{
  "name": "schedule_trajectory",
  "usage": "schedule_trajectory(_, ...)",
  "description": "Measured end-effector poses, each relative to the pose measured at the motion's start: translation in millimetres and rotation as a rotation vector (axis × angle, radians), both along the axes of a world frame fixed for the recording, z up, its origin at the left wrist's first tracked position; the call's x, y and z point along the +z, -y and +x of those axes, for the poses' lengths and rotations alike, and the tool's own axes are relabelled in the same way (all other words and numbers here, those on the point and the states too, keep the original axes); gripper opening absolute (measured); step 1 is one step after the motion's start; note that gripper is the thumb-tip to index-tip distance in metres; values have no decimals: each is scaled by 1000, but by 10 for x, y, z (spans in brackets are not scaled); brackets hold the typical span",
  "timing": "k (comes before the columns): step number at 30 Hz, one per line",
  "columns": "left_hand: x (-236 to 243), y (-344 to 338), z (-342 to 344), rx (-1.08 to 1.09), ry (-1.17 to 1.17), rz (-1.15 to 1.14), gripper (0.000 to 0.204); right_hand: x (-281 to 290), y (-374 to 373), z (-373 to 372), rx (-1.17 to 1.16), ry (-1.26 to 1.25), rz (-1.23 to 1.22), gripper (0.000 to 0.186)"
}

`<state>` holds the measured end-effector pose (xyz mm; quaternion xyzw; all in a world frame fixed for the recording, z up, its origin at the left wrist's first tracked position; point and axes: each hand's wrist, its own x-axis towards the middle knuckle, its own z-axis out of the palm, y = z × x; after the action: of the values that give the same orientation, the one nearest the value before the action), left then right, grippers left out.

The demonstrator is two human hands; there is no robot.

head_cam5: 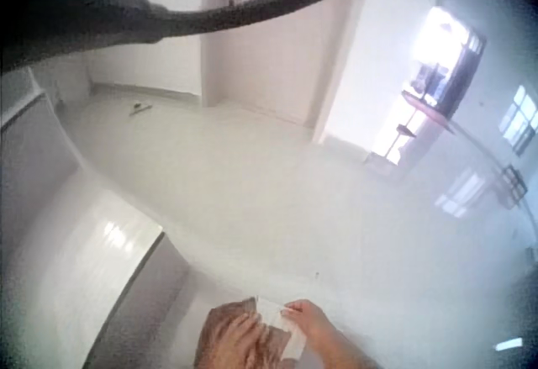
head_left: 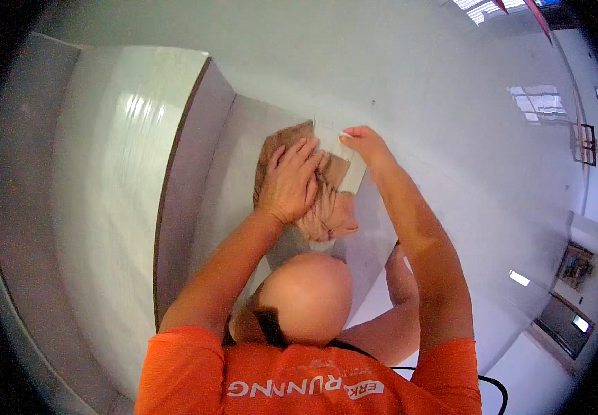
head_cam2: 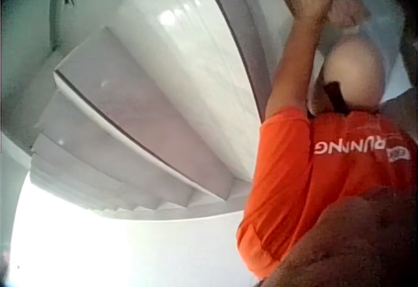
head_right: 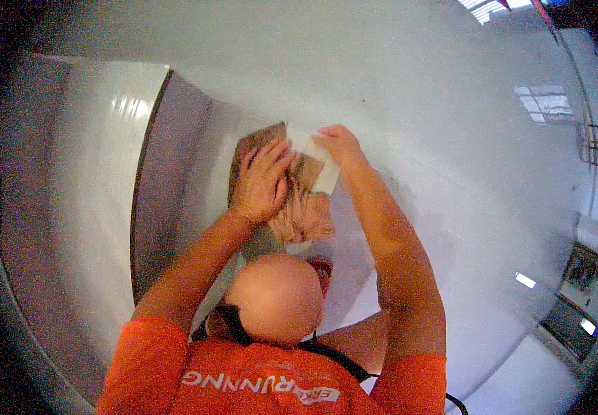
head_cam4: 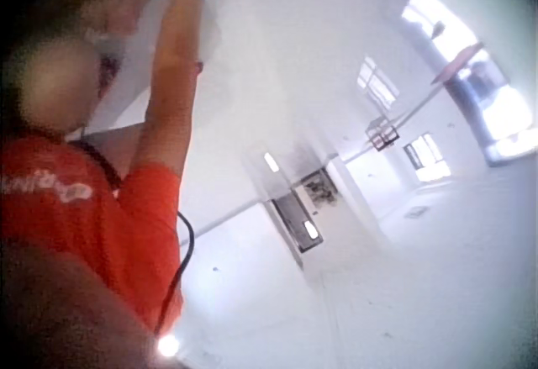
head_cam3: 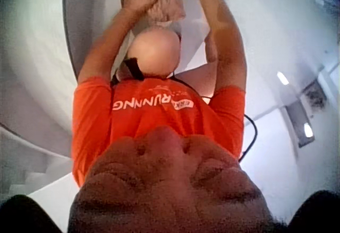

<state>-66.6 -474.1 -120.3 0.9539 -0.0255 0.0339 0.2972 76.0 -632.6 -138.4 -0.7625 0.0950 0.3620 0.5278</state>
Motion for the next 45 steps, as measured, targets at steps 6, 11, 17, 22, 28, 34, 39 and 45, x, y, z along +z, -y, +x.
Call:
schedule_trajectory(6, -71, -44, -19, -2, -22, 17, 45, -181, -7, -53, 60, 39, -57, 33)
schedule_trajectory(11, 111, -19, 22, -5, -15, 42, 47, 6, -13, -9, 3, 100, 37, 39)
schedule_trajectory(17, 9, -56, -167, -68, -69, 59, 49, -487, 82, -70, 48, 265, -114, 42)
schedule_trajectory(22, 141, -243, -422, -30, -177, 143, 49, -120, -18, 83, 228, 264, -258, 60)
schedule_trajectory(28, -41, -184, 197, 137, -52, 232, 52, -17, -486, 26, 342, 203, -603, 55)
schedule_trajectory(34, 181, -368, -1213, -209, -275, 153, 54, -41, -187, 36, 293, 200, -354, 44)
schedule_trajectory(39, 279, -399, -1393, -68, -326, 193, 61, -39, -275, 155, 494, 73, -359, 63)
schedule_trajectory(45, 185, -325, -133, 113, -14, 251, 52, -367, -224, 166, 261, 126, -291, 50)
